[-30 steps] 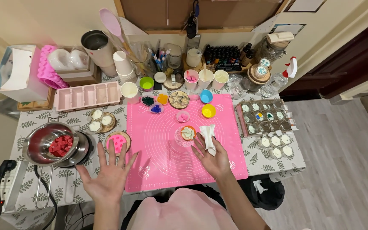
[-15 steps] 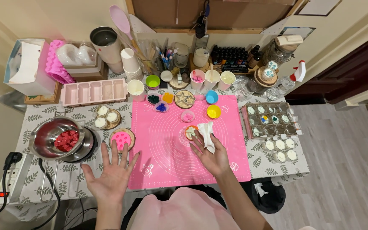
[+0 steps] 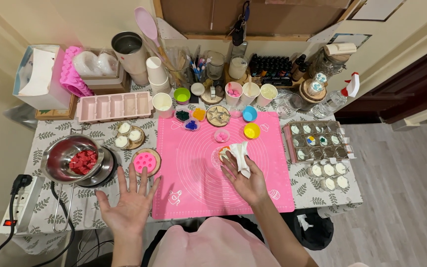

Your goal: Melt wax pieces in a pot on a small induction cooktop.

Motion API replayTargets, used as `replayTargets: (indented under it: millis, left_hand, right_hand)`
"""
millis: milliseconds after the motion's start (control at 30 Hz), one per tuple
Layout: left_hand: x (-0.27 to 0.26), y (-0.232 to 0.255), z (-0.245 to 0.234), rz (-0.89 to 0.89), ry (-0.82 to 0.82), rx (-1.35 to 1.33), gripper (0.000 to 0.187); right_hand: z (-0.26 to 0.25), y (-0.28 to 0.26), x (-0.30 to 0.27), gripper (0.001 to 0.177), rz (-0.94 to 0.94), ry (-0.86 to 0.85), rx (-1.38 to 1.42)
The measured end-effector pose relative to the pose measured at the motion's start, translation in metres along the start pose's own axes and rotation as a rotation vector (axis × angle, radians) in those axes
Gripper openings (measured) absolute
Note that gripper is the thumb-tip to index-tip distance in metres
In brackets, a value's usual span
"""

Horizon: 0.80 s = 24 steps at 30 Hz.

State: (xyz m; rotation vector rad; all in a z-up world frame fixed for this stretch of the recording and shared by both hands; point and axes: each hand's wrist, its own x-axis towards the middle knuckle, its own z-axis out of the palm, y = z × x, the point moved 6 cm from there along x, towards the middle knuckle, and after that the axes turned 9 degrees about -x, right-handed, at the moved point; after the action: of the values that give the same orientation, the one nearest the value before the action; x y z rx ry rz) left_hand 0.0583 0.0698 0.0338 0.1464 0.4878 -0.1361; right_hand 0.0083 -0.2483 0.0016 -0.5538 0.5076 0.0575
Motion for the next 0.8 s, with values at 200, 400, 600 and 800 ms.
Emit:
replayTargets:
  millis: [200, 400, 600, 800]
  left_hand:
    - [-0.001, 0.003, -0.005, -0.012, 0.002, -0.020, 0.077]
    - [0.000, 0.007, -0.010, -0.014, -0.016, -0.013, 0.075]
    - [-0.008, 0.001, -0.001, -0.042, -0.043, -0.033, 0.077]
    - [-0.015, -0.004, -0.002, -0.092, -0.073, -0.091, 0.076]
  right_hand:
    - [0.000, 0.006, -0.001, 0.051, 0.004, -0.026, 0.013]
    - [0.003, 0.009, -0.004, 0.051, 0.007, -0.004, 0.010]
    - [0.001, 0.011, -0.002, 0.052, 0.013, -0.017, 0.014]
    - [0.010, 0.016, -0.002, 0.052, 0.022, -0.043, 0.001]
